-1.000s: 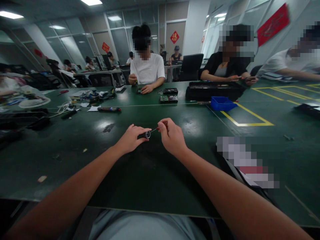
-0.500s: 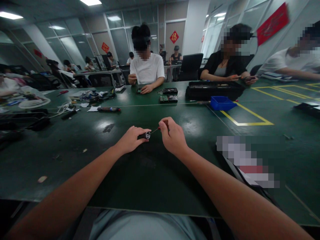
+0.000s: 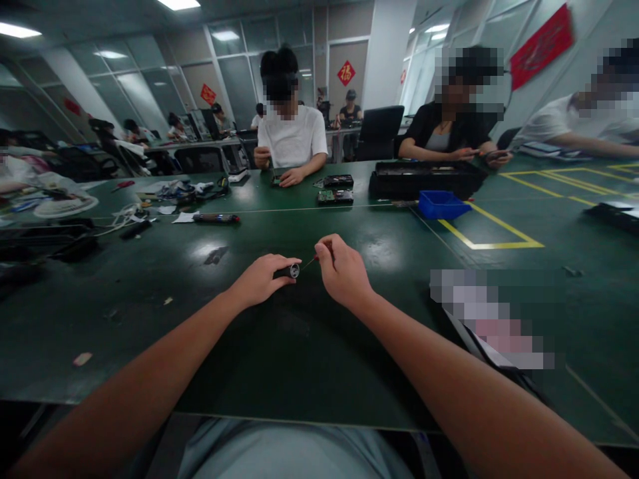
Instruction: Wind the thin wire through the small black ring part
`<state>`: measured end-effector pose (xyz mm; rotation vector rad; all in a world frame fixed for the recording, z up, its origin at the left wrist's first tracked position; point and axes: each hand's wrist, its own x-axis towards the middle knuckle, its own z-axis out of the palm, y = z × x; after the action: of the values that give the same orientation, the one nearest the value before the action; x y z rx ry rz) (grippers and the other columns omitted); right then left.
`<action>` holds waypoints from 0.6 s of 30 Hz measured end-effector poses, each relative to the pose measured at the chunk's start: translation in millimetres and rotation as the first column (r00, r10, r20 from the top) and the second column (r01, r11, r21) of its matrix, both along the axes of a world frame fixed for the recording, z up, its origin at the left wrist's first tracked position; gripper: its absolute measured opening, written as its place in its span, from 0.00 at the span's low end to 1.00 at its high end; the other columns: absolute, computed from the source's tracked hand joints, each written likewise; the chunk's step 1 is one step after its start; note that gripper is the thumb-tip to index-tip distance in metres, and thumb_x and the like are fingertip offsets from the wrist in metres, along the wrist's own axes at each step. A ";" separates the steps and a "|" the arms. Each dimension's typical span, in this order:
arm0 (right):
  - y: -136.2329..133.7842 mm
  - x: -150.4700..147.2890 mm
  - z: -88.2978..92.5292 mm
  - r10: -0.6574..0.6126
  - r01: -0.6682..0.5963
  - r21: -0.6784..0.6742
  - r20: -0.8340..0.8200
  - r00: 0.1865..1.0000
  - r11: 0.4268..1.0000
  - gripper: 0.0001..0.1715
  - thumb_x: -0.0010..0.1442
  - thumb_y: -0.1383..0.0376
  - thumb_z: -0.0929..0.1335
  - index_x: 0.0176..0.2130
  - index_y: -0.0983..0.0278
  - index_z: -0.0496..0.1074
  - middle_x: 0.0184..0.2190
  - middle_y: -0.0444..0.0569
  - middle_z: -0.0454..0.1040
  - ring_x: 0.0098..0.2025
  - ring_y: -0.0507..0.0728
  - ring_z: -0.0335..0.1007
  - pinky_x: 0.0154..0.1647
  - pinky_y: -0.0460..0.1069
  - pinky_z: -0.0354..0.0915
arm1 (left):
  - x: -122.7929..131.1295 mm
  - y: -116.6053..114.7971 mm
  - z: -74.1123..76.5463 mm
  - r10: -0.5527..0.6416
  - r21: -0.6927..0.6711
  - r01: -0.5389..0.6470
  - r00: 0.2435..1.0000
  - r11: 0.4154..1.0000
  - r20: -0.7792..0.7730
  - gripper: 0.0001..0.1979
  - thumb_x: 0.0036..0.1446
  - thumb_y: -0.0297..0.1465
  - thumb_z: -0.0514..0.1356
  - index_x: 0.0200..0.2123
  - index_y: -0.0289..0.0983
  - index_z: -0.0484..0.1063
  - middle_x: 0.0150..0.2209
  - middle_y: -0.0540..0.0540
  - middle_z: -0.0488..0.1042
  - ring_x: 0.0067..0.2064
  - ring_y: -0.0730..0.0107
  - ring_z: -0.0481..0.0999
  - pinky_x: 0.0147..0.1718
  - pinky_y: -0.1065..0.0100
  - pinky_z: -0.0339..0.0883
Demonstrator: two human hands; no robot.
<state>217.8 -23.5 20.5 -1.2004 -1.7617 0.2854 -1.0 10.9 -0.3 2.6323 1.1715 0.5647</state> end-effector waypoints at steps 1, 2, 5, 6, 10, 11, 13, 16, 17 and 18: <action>-0.5 0.3 0.3 -0.003 0.003 0.003 -0.026 1.000 1.000 0.13 0.69 0.57 0.59 0.38 0.59 0.67 0.29 0.48 0.76 0.33 0.58 0.73 0.36 0.52 0.63 | 0.1 -0.3 0.3 -0.001 -0.004 0.001 1.000 1.000 -0.002 0.22 0.61 0.34 0.63 0.59 0.42 0.70 0.50 0.44 0.77 0.51 0.59 0.74 0.53 0.56 0.63; -1.1 0.4 0.8 0.002 -0.001 0.004 -0.047 0.999 1.000 0.13 0.69 0.56 0.59 0.38 0.59 0.67 0.30 0.48 0.76 0.33 0.58 0.73 0.36 0.52 0.63 | 0.2 -0.7 0.7 -0.004 -0.006 0.003 1.000 1.000 -0.002 0.22 0.61 0.34 0.63 0.59 0.43 0.70 0.50 0.44 0.77 0.51 0.59 0.74 0.53 0.56 0.64; -2.4 -0.4 2.0 0.034 -0.034 -0.010 -0.050 0.998 0.999 0.13 0.69 0.56 0.59 0.38 0.59 0.67 0.30 0.48 0.76 0.33 0.58 0.73 0.35 0.52 0.63 | 0.9 -1.9 1.3 -0.011 -0.005 0.011 1.000 1.000 0.001 0.22 0.61 0.34 0.63 0.59 0.42 0.70 0.50 0.44 0.77 0.50 0.58 0.74 0.53 0.56 0.64; -2.5 -0.9 2.2 0.041 -0.042 -0.019 -0.036 0.999 0.999 0.12 0.69 0.57 0.59 0.38 0.59 0.67 0.30 0.47 0.76 0.33 0.58 0.73 0.35 0.52 0.63 | 1.1 -2.2 1.3 -0.012 -0.004 0.012 1.000 1.000 0.000 0.22 0.61 0.34 0.63 0.58 0.42 0.70 0.50 0.44 0.77 0.50 0.58 0.74 0.53 0.55 0.64; -1.1 -2.0 1.5 0.030 -0.030 -0.031 0.018 0.999 0.999 0.12 0.69 0.57 0.59 0.38 0.59 0.67 0.29 0.48 0.76 0.32 0.58 0.73 0.35 0.52 0.63 | 0.8 -1.8 -0.3 -0.008 0.000 0.008 1.000 1.000 -0.018 0.22 0.61 0.35 0.64 0.58 0.43 0.71 0.50 0.44 0.77 0.50 0.58 0.74 0.53 0.55 0.64; -0.4 -1.9 1.1 0.024 -0.023 -0.024 0.032 0.999 0.999 0.12 0.69 0.57 0.59 0.38 0.59 0.68 0.29 0.48 0.76 0.32 0.58 0.72 0.36 0.52 0.63 | 0.5 -1.5 -0.8 -0.009 0.000 0.009 1.000 1.000 -0.023 0.22 0.61 0.35 0.63 0.58 0.43 0.71 0.50 0.45 0.77 0.50 0.58 0.74 0.53 0.55 0.64; 0.9 -1.3 0.5 0.015 -0.015 -0.011 0.063 0.998 1.000 0.13 0.68 0.57 0.59 0.38 0.59 0.68 0.29 0.49 0.76 0.32 0.59 0.72 0.36 0.53 0.63 | -0.3 -0.8 -1.4 -0.005 -0.004 0.005 1.000 1.000 -0.030 0.22 0.61 0.35 0.63 0.58 0.43 0.71 0.50 0.45 0.77 0.50 0.58 0.74 0.53 0.55 0.64; 2.3 -0.1 -0.1 0.003 -0.002 -0.007 0.086 0.996 1.000 0.13 0.68 0.57 0.59 0.38 0.59 0.68 0.29 0.49 0.76 0.32 0.59 0.72 0.36 0.53 0.62 | -0.8 -0.7 -1.3 0.020 -0.018 -0.020 1.000 1.000 -0.011 0.22 0.61 0.35 0.63 0.58 0.42 0.71 0.50 0.44 0.77 0.50 0.57 0.74 0.53 0.54 0.65; 2.6 0.1 -0.2 -0.004 0.005 -0.009 0.086 0.996 1.000 0.13 0.68 0.57 0.59 0.38 0.59 0.68 0.29 0.49 0.76 0.32 0.59 0.72 0.36 0.53 0.62 | -0.5 -1.0 -1.1 0.031 -0.027 -0.031 0.999 0.999 0.011 0.21 0.61 0.35 0.63 0.58 0.42 0.71 0.50 0.44 0.77 0.51 0.57 0.74 0.54 0.54 0.65; 2.8 0.3 -0.3 -0.014 0.015 -0.010 0.083 0.996 1.000 0.13 0.68 0.57 0.59 0.38 0.59 0.68 0.29 0.49 0.76 0.32 0.59 0.72 0.36 0.53 0.62 | -0.1 -1.4 -0.9 0.044 -0.043 -0.042 0.998 0.998 0.043 0.21 0.61 0.35 0.63 0.57 0.42 0.71 0.51 0.44 0.76 0.52 0.57 0.74 0.54 0.55 0.64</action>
<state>218.1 -20.7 20.2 -1.2483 -1.8240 0.2392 -1.1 9.5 -1.2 2.5522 1.2156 0.5962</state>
